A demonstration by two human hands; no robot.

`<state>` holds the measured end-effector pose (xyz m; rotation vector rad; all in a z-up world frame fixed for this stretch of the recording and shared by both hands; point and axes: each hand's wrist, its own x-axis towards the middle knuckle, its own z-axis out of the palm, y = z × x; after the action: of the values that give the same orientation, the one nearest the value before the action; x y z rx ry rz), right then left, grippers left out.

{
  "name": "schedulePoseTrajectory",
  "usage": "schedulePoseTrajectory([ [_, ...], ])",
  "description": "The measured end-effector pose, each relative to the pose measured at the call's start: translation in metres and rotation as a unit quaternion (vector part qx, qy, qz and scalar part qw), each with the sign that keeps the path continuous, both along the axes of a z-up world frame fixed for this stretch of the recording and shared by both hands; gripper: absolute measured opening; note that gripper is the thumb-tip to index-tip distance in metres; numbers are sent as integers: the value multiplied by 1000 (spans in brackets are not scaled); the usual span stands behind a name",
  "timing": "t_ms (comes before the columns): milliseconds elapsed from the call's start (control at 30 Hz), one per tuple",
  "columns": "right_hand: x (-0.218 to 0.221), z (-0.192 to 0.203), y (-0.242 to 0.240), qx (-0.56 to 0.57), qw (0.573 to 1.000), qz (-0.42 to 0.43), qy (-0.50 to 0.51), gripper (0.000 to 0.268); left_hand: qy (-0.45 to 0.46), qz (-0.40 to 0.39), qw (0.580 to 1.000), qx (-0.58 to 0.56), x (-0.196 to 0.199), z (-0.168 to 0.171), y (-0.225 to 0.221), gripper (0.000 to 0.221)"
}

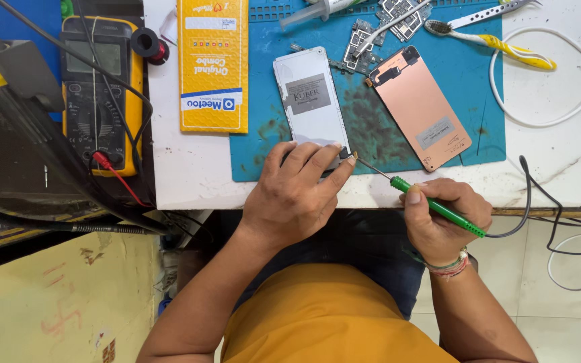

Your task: The person uses a heat gun and tweezers to detach a small component from a phone body, cleans the area with a brush and liquid, and then applies a soldering iron to part of the internal electronics.

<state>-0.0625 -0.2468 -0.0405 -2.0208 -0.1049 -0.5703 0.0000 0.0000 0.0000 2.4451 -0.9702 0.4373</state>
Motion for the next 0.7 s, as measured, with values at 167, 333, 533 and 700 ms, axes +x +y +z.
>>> schedulePoseTrajectory([
  [167, 0, -1, 1, 23, 1000, -7, -7, 15, -2, 0, 1000, 0, 0, 1, 0, 37],
  [333, 1, 2, 3, 28, 1000, 2, -2, 17, -2, 1, 1000, 3, 0, 0, 0, 37],
  [533, 1, 2, 1, -9, 1000, -7, -6, 15, 2, 1, 1000, 1, 0, 0, 0, 37],
  [700, 2, 1, 1, 6, 1000, -4, -5, 17, 2, 2, 1000, 1, 0, 1, 0, 37],
])
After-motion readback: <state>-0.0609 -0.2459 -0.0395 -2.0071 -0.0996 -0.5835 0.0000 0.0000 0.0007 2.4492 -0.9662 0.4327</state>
